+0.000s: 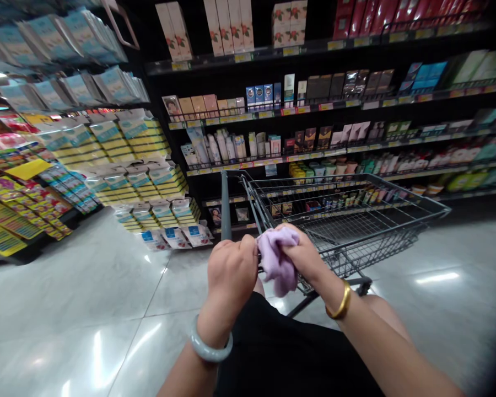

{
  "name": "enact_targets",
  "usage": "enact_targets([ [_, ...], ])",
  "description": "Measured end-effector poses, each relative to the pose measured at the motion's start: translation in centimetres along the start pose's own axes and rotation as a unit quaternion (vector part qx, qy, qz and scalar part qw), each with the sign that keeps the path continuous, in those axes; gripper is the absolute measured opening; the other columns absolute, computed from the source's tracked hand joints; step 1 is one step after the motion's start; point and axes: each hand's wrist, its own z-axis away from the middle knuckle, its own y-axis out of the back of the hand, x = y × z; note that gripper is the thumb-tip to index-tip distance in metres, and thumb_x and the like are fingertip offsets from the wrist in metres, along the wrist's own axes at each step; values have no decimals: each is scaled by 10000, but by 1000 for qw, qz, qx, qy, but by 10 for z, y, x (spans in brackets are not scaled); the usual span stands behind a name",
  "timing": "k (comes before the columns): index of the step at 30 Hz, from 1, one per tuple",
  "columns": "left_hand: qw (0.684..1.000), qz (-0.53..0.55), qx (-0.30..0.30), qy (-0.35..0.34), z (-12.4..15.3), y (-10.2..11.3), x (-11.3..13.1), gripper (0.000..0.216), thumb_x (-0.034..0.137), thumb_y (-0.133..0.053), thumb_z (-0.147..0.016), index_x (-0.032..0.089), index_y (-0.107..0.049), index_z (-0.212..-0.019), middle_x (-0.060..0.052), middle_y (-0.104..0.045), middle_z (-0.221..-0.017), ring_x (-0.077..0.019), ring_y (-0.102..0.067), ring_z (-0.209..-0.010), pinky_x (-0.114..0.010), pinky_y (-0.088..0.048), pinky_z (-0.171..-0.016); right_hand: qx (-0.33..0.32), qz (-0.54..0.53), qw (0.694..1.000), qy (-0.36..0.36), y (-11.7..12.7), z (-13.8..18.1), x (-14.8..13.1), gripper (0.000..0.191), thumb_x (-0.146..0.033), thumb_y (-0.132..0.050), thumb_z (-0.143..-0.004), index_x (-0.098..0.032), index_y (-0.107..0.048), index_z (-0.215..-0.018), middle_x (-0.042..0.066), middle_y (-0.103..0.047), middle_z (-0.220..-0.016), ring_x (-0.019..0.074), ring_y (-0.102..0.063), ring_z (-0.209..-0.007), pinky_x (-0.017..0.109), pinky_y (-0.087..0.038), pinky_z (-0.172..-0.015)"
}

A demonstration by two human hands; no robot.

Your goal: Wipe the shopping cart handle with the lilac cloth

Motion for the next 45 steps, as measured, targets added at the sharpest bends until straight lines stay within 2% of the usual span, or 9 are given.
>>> enact_targets([
  [3,1000,1,-8,3,0,1,0,218,204,-437,-932,217,-528,-734,-7,-591,-577,-188,-572,-585,-336,-361,-699,33,52,998,5,-1,1,-2,143,-176,-538,-698,-218,-581,-828,2,-625,-863,174,-582,-829,297,-464,-755],
  [9,1000,5,-11,12,0,1,1,212,210,-449,-928,216,-530,-732,-8,-586,-562,-188,-569,-569,-337,-360,-690,-86,104,987,89,3,4,-13,235,-99,-536,-633,-220,-604,-822,12,-619,-894,183,-573,-853,322,-466,-803],
  [12,1000,-2,-3,6,1,1,3,232,201,-422,-939,215,-522,-731,-6,-586,-570,-187,-572,-577,-341,-358,-702,23,137,988,73,6,-15,-4,236,-111,-541,-668,-220,-598,-869,22,-598,-947,195,-569,-916,352,-458,-869],
  [16,1000,-6,3,-1,1,0,3,231,199,-421,-943,216,-523,-736,1,-578,-564,-181,-568,-572,-341,-353,-691,164,161,959,164,-2,-35,2,326,-110,-551,-712,-230,-589,-1013,55,-557,-1116,212,-521,-1105,394,-395,-1023],
  [19,1000,0,1,-15,1,-1,1,233,193,-420,-941,213,-531,-737,-2,-581,-558,-179,-564,-562,-343,-356,-684,52,190,967,163,-8,-38,5,380,-108,-579,-690,-243,-613,-1043,50,-583,-1161,228,-507,-1159,427,-378,-1049],
  [23,999,20,-23,-18,2,0,-2,222,198,-423,-938,206,-554,-759,-11,-600,-574,-182,-575,-570,-351,-373,-694,-73,209,975,33,0,-29,16,408,-249,-679,-701,-256,-634,-1107,52,-596,-1202,265,-494,-1209,471,-362,-1071],
  [28,989,61,-131,-39,-11,12,-11,241,199,-397,-954,208,-569,-784,-16,-641,-629,-185,-590,-573,-340,-385,-658,-75,178,981,24,10,-27,30,268,-222,-583,-775,-244,-644,-1036,34,-627,-1080,219,-568,-1066,401,-439,-976],
  [34,984,75,-158,-46,-56,8,-33,250,260,-383,-982,198,-580,-842,-43,-678,-746,-182,-630,-643,-285,-379,-582,69,231,967,77,-2,-86,30,421,-162,-562,-746,-239,-569,-1160,50,-574,-1172,209,-545,-1098,377,-432,-986],
  [45,982,82,-168,-30,-88,-22,-60,272,287,-385,-984,210,-606,-845,-27,-686,-755,-174,-650,-683,-265,-386,-590,-77,417,898,120,-9,-105,11,289,-170,-617,-765,-250,-617,-1043,38,-604,-1064,197,-576,-963,299,-453,-838],
])
